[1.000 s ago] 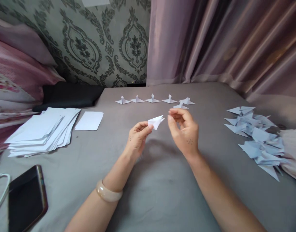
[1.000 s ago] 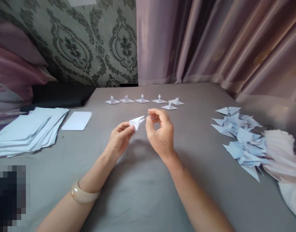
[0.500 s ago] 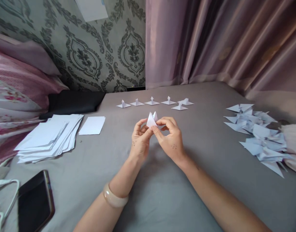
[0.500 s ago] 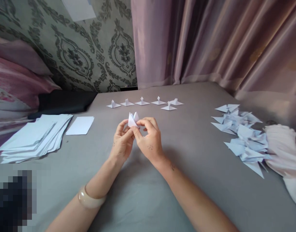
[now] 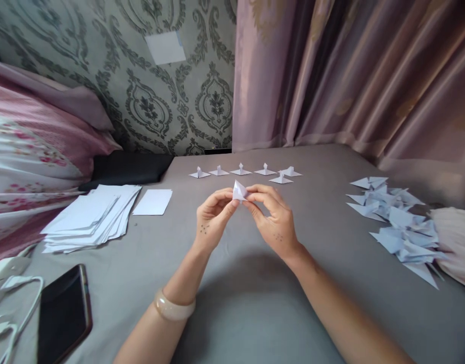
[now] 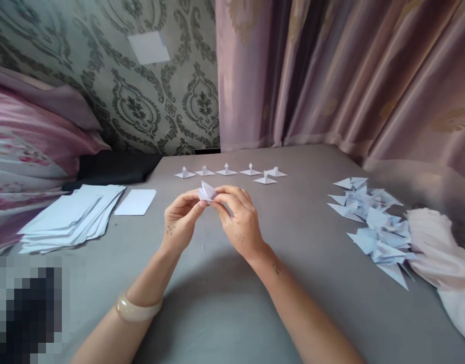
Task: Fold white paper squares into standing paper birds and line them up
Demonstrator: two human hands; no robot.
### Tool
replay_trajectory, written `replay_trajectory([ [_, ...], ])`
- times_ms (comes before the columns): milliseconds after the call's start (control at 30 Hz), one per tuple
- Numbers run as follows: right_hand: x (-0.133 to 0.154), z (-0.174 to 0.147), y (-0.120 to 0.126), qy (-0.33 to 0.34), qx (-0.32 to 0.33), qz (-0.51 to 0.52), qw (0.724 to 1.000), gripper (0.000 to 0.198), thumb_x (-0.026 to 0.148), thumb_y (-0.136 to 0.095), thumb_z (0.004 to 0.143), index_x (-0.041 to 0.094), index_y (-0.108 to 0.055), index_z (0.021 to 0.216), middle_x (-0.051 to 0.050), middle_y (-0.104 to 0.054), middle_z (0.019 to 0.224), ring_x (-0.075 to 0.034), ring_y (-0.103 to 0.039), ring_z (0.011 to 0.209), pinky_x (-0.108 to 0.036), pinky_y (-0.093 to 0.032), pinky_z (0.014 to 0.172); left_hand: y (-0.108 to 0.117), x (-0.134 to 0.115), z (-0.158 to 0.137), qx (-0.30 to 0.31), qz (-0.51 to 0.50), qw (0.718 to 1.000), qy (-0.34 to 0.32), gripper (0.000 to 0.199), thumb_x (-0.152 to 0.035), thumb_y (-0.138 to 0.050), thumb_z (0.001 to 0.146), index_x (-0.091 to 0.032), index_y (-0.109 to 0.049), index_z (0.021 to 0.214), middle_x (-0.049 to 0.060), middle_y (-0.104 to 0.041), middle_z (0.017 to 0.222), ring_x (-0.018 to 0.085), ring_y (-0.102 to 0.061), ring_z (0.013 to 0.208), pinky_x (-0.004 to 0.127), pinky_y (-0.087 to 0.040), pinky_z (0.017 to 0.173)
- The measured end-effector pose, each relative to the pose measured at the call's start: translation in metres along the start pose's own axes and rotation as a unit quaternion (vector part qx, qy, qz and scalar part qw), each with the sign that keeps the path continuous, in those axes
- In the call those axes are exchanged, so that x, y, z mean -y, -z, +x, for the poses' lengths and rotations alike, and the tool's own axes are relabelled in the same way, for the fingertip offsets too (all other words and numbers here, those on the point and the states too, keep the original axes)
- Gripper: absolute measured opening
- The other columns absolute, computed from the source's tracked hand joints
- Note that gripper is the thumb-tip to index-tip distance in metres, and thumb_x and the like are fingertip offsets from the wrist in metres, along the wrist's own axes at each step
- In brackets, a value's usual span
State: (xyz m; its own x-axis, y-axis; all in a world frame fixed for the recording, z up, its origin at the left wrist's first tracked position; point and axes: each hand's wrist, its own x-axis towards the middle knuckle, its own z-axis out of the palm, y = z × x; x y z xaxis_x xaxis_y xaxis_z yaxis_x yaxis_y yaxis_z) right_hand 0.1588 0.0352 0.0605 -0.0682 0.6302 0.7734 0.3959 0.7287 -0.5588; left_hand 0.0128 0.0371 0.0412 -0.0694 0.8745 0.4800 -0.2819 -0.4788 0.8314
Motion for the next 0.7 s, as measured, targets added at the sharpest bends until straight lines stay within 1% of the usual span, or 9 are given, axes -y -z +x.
replay_trajectory([
  [67, 0.005, 0.003, 0.005, 0.017, 0.002, -0.009, 1.000, 0.009, 0.016, -0.063, 0.087, 0.025, -0.063, 0.091, -0.004, -0.066, 0.106, -0.017, -0.061, 0.099, -0.038, -0.049, 0.091, -0.002, -0.008, 0.002, 0.010, 0.019, 0.999, -0.042, 0.013, -0.013, -0.070, 0.081, -0.019, -0.071, 0.093, 0.004, -0.068, 0.100, 0.013, -0.065, 0.093, 0.025, -0.053, 0.083],
  [133, 0.013, 0.005, 0.010, 0.011, 0.005, -0.001, 1.000, 0.010, 0.017, -0.064, 0.085, 0.024, -0.063, 0.092, -0.005, -0.063, 0.108, -0.019, -0.060, 0.102, -0.040, -0.048, 0.092, -0.004, -0.016, 0.003, 0.015, 0.047, 0.996, -0.080, 0.013, -0.011, -0.069, 0.081, -0.019, -0.071, 0.091, 0.005, -0.068, 0.100, 0.014, -0.065, 0.093, 0.024, -0.053, 0.081],
  [200, 0.022, 0.006, 0.014, -0.018, 0.017, 0.037, 0.999, 0.012, 0.017, -0.062, 0.086, 0.023, -0.063, 0.095, -0.006, -0.062, 0.110, -0.020, -0.059, 0.105, -0.041, -0.048, 0.093, -0.006, -0.021, 0.002, 0.016, 0.076, 0.990, -0.114, 0.013, -0.010, -0.069, 0.081, -0.018, -0.071, 0.091, 0.006, -0.067, 0.100, 0.015, -0.065, 0.094, 0.025, -0.054, 0.080],
  [267, 0.030, 0.007, 0.018, -0.055, 0.019, 0.089, 0.994, 0.012, 0.018, -0.057, 0.088, 0.023, -0.063, 0.097, -0.006, -0.062, 0.108, -0.019, -0.059, 0.106, -0.039, -0.050, 0.091, -0.007, -0.025, 0.001, 0.017, 0.107, 0.984, -0.144, 0.016, -0.009, -0.069, 0.081, -0.020, -0.072, 0.092, 0.006, -0.068, 0.100, 0.016, -0.065, 0.095, 0.027, -0.054, 0.083],
  [333, 0.036, 0.008, 0.020, -0.084, 0.003, 0.128, 0.988, 0.010, 0.019, -0.056, 0.089, 0.023, -0.063, 0.096, -0.006, -0.062, 0.105, -0.018, -0.060, 0.103, -0.036, -0.051, 0.087, -0.007, -0.027, 0.001, 0.019, 0.142, 0.974, -0.174, 0.021, -0.007, -0.069, 0.081, -0.021, -0.072, 0.095, 0.005, -0.068, 0.102, 0.016, -0.065, 0.096, 0.029, -0.053, 0.087],
  [433, 0.040, 0.008, 0.021, -0.105, -0.014, 0.144, 0.984, 0.007, 0.022, -0.060, 0.087, 0.022, -0.063, 0.094, -0.005, -0.062, 0.101, -0.017, -0.061, 0.096, -0.033, -0.053, 0.082, -0.007, -0.029, 0.000, 0.025, 0.190, 0.958, -0.213, 0.026, -0.005, -0.069, 0.079, -0.023, -0.072, 0.097, 0.005, -0.068, 0.104, 0.016, -0.065, 0.096, 0.030, -0.053, 0.089],
  [533, 0.041, 0.009, 0.022, -0.114, -0.008, 0.141, 0.983, 0.009, 0.022, -0.061, 0.087, 0.022, -0.064, 0.096, -0.004, -0.063, 0.098, -0.016, -0.062, 0.093, -0.032, -0.053, 0.082, -0.007, -0.031, 0.000, 0.027, 0.214, 0.949, -0.231, 0.026, -0.005, -0.068, 0.080, -0.022, -0.072, 0.098, 0.006, -0.069, 0.106, 0.016, -0.066, 0.096, 0.030, -0.055, 0.087],
  [700, 0.039, 0.008, 0.024, -0.129, -0.004, 0.123, 0.984, 0.008, 0.023, -0.064, 0.086, 0.023, -0.065, 0.094, -0.002, -0.067, 0.094, -0.015, -0.064, 0.088, -0.030, -0.053, 0.081, -0.009, -0.035, 0.000, 0.039, 0.222, 0.949, -0.221, 0.020, -0.008, -0.066, 0.082, -0.021, -0.071, 0.097, 0.007, -0.070, 0.106, 0.016, -0.067, 0.095, 0.030, -0.056, 0.088],
])
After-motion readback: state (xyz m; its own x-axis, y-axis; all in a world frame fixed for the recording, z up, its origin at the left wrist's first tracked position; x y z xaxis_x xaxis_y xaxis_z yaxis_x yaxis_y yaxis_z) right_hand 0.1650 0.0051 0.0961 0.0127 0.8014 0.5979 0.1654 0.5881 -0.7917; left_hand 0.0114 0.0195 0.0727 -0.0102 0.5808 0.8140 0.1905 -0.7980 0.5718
